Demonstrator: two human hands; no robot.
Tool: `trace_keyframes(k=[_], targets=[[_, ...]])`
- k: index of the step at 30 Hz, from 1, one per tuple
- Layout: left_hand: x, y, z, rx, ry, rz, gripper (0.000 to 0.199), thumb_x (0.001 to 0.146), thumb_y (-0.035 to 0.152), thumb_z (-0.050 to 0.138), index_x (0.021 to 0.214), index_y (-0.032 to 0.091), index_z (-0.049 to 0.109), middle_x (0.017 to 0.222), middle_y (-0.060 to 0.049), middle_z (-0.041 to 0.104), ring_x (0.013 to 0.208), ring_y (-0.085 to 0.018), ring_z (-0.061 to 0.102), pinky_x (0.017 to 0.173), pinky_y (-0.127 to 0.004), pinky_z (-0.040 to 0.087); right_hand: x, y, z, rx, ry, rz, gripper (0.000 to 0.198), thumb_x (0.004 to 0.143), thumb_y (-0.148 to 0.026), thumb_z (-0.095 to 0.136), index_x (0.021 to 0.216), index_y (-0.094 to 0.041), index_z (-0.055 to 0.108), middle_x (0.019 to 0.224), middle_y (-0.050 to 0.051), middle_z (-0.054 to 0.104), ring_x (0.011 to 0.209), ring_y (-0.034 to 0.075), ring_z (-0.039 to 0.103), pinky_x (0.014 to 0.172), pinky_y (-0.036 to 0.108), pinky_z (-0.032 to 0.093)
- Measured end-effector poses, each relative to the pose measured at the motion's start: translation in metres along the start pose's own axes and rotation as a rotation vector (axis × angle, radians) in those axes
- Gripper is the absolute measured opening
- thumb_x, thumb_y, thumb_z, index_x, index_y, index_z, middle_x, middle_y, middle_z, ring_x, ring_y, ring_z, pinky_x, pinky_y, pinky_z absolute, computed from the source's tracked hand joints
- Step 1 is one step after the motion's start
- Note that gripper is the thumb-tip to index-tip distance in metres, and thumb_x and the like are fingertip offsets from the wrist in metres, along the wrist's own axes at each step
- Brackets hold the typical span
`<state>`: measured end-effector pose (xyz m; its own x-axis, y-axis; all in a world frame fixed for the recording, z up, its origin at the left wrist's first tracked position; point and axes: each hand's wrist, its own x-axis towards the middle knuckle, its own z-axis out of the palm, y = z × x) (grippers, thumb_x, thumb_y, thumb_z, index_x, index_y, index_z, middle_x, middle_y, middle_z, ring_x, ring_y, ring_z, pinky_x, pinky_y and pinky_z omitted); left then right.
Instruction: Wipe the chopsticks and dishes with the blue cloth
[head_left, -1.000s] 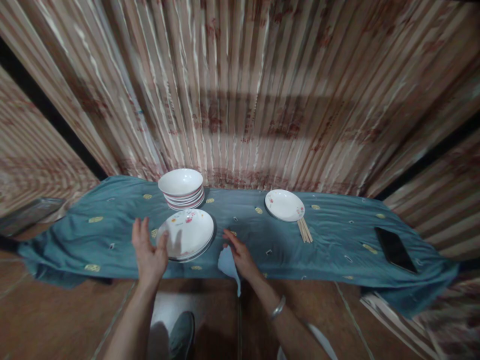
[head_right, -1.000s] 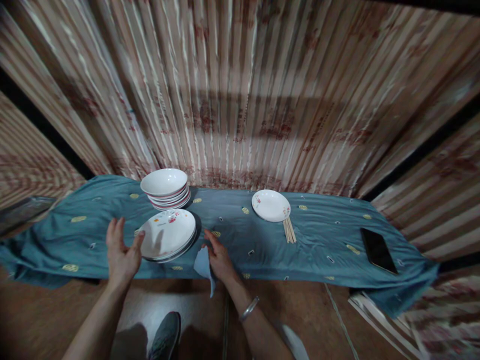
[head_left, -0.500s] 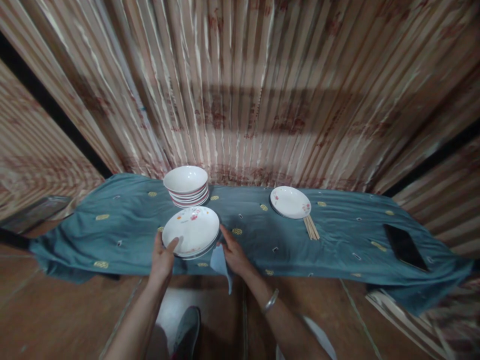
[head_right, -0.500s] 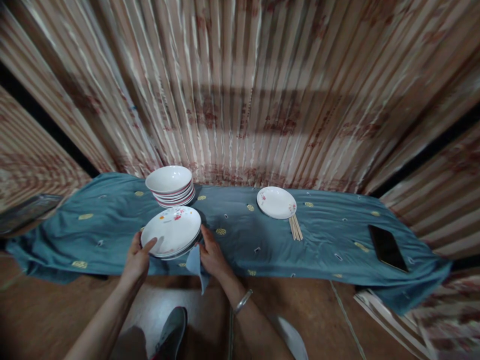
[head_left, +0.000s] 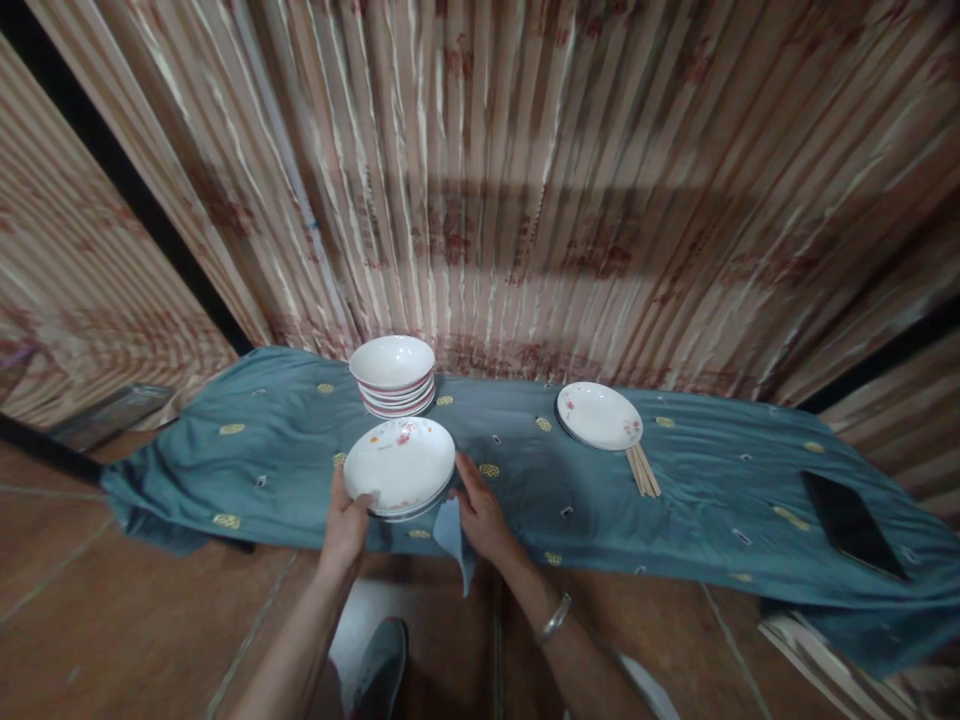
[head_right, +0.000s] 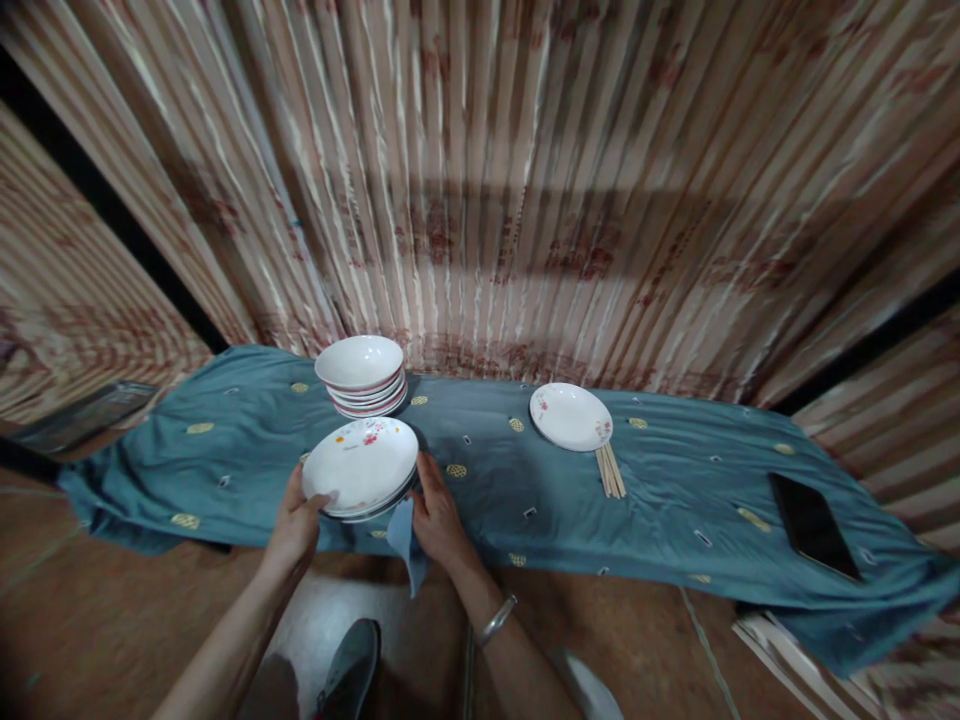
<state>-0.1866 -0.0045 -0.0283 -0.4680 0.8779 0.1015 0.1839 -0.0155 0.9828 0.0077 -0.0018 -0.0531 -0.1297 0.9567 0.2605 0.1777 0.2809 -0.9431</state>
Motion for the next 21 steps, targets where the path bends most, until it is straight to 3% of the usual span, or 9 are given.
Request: trace_keyframes(k=[8, 21], targets=[[-0.008, 0.004, -0.002, -0.103, 0.017, -0.172, 0.083, 0.072, 0.024, 0.052, 0.148, 0.016, 0.018, 0.152, -0.005, 0.031, 0.136, -0.024, 0.033, 0.112, -0.035, 0.027, -0.001, -0.011, -0.002, 0.018, -0.021, 0.003, 0.059, 0.084, -0.018, 0.045, 0.142, -0.028, 0.035, 0.149, -0.001, 0.034, 0.139, 0.017, 0.027, 0.116, 0.042, 0.018], [-0.01, 0.001, 0.0, -0.106, 0.031, -0.259, 0.088, 0.072, 0.024, 0.049, 0.149, 0.011, 0.009, 0.156, -0.007, 0.019, 0.141, -0.021, 0.02, 0.114, -0.032, 0.017, -0.005, -0.031, 0.0, 0.144, -0.025, 0.014, 0.059, 0.088, -0.028, 0.049, 0.144, -0.029, 0.03, 0.15, 0.0, 0.032, 0.139, 0.019, 0.028, 0.116, 0.042, 0.017]])
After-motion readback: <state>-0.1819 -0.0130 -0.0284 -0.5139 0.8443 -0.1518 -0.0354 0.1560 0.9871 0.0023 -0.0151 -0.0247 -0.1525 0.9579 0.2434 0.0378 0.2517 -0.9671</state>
